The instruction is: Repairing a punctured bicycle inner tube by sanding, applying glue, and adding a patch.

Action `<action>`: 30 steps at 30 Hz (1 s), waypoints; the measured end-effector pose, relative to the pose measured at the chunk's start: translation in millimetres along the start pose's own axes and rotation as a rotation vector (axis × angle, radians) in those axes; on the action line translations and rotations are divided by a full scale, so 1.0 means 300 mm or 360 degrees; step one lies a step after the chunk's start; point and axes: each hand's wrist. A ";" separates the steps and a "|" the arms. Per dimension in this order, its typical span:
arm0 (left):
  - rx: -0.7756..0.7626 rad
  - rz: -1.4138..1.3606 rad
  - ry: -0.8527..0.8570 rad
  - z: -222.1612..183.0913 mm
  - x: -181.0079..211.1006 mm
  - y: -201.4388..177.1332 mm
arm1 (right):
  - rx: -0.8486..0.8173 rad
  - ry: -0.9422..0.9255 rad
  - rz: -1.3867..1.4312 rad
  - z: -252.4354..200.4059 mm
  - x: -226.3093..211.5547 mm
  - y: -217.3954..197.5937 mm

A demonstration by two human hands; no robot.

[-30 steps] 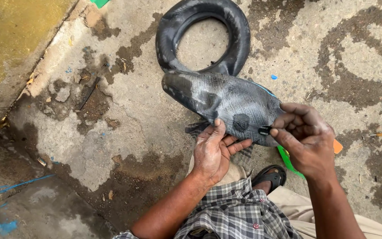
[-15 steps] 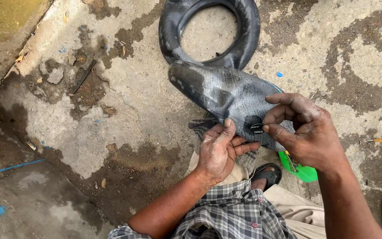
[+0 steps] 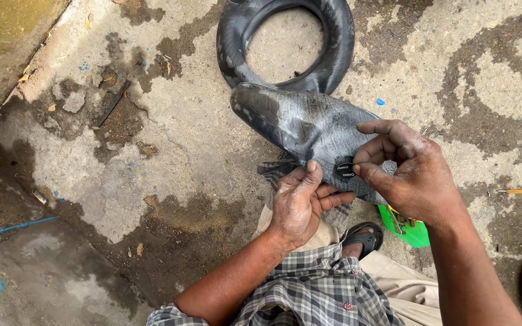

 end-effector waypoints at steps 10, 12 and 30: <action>0.0028 0.0016 -0.0017 -0.001 0.008 0.003 | 0.0028 -0.0006 -0.0098 0.005 0.004 0.019; 0.0020 0.0057 -0.0010 -0.003 0.007 -0.001 | 0.0037 -0.0003 -0.0131 0.005 0.007 0.024; 0.0331 0.0574 0.0101 -0.014 0.029 0.003 | 0.0116 -0.0188 -0.0818 -0.004 0.039 0.048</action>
Point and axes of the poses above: each hand's wrist, its own z-axis towards the middle knuckle, its own y-axis out of the palm, x = y × z, and after that the axes turned 11 degrees about -y, right-handed
